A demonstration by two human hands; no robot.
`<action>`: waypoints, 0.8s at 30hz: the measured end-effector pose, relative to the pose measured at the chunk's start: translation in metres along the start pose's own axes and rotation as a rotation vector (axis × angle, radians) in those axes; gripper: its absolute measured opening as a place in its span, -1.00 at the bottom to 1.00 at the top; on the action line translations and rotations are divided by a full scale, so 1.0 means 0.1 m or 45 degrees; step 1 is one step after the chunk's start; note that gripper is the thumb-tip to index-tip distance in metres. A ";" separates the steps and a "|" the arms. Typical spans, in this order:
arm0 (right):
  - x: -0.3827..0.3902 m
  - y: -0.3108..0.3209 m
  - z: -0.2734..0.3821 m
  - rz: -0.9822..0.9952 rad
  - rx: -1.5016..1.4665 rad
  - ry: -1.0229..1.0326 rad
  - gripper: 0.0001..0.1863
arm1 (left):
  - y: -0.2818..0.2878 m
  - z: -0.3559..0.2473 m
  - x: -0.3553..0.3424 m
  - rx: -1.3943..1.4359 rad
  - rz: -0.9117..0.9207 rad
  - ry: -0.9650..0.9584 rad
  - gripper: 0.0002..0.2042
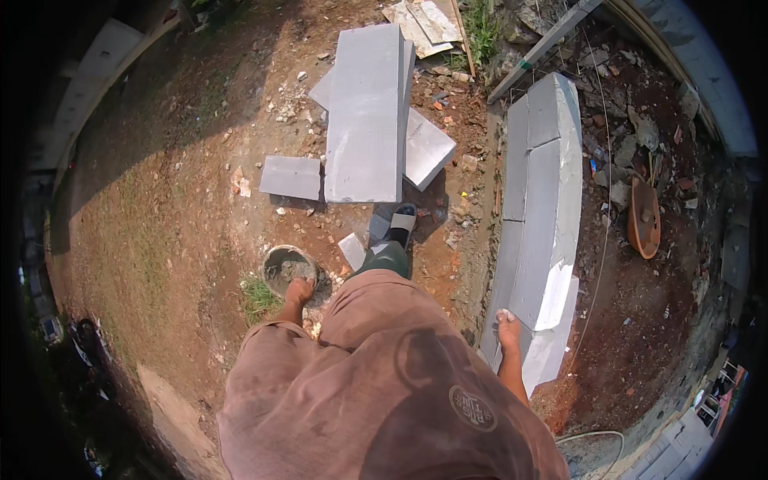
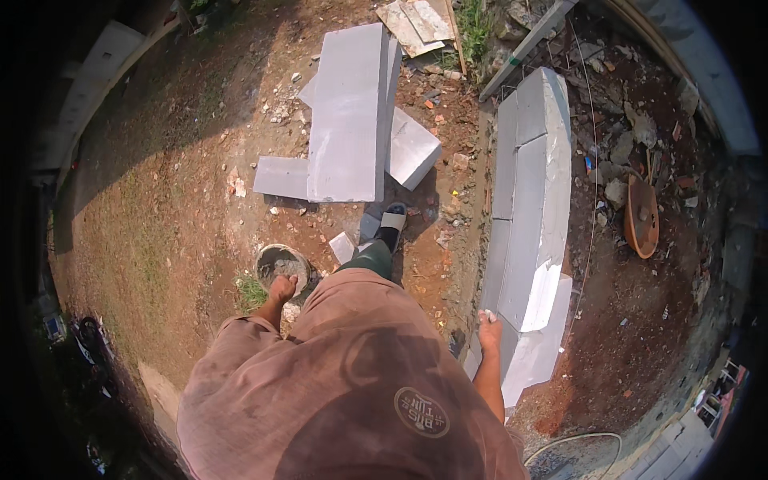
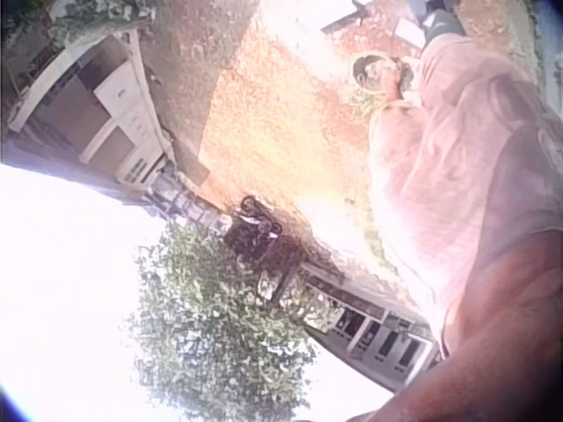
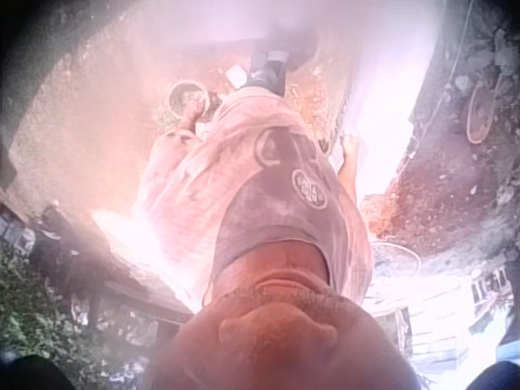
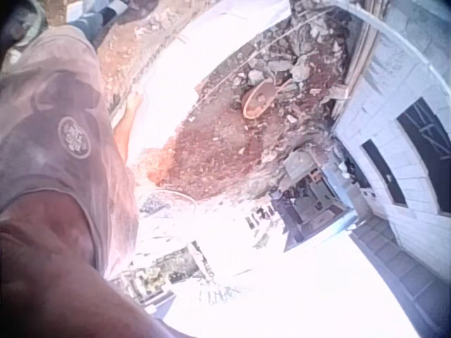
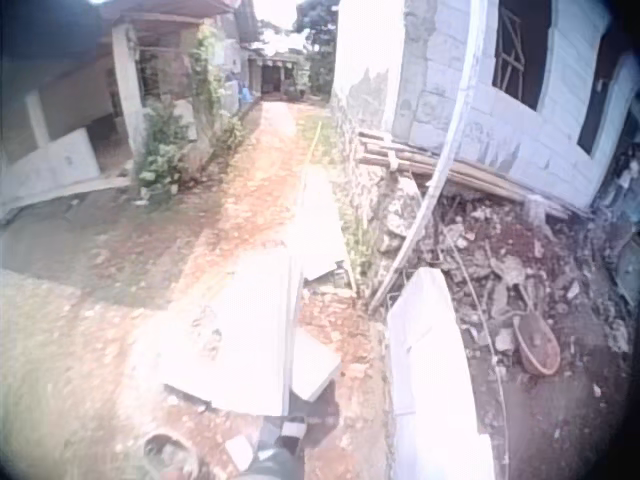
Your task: The person secures a wire mesh to a metal frame, then scoops cement from a bucket and applies it to the top of a row of concrete blocks using a trowel. The person places a concrete block onto the cemented area and adjusts its position.
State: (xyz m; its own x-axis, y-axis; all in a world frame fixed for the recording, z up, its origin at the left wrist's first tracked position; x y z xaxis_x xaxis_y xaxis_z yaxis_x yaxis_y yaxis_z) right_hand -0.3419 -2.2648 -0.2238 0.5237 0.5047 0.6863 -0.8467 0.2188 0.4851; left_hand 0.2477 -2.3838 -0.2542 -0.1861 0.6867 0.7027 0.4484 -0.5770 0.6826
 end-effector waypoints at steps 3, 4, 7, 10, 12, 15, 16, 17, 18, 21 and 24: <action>-0.47 -0.01 0.77 0.126 0.126 0.088 -0.61 | -0.31 0.33 0.22 0.009 0.090 0.152 -0.50; -0.64 -0.05 0.94 0.180 0.167 0.142 -0.57 | -0.33 0.27 0.27 0.073 0.097 0.242 -0.50; -0.75 -0.33 1.66 0.319 0.227 0.038 -0.49 | -0.25 -0.21 0.29 0.360 -0.044 0.355 -0.48; -0.99 -0.50 2.13 0.525 0.473 0.052 -0.45 | -0.36 -0.73 0.11 0.753 -0.253 0.356 -0.51; -1.13 -0.53 2.44 0.575 0.570 0.125 -0.47 | -0.06 -1.43 0.20 1.014 -0.359 0.345 -0.55; -1.43 -0.65 2.80 0.737 0.700 0.200 -0.48 | -0.21 -1.85 0.33 1.076 -0.389 0.238 -0.56; -1.56 -0.63 2.93 0.778 0.734 0.217 -0.48 | -0.13 -1.99 0.49 1.131 -0.383 0.290 -0.55; -1.67 -0.67 3.03 0.789 0.788 0.213 -0.50 | -0.33 -1.93 0.64 1.181 -0.422 0.353 -0.54; -1.79 -0.67 3.12 0.785 0.837 0.212 -0.52 | -0.55 -1.90 0.77 1.232 -0.457 0.400 -0.53; -2.12 -0.75 3.53 0.912 0.892 0.250 -0.57 | -1.04 -1.78 1.59 1.312 -0.427 0.860 -0.53; -1.92 -1.02 3.82 0.801 0.929 0.407 -0.72 | -1.82 -1.68 2.35 1.198 -0.300 1.256 -0.46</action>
State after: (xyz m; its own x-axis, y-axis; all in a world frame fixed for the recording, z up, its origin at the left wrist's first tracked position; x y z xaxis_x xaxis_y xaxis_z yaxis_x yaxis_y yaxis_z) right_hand -0.3197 -2.7031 -0.1986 -0.1376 0.5758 0.8060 -0.6396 -0.6730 0.3716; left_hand -0.0245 -2.1916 -0.1798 -0.6977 -0.0958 0.7100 0.6623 0.2914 0.6902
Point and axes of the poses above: each hand's wrist, its own x-axis away from the middle knuckle, its own y-axis out of the back of the hand, z = x × y, the point moved 1 cm from there along -x, towards the middle knuckle, and after that the axes turned 2 degrees about -x, right-handed, at the moved point
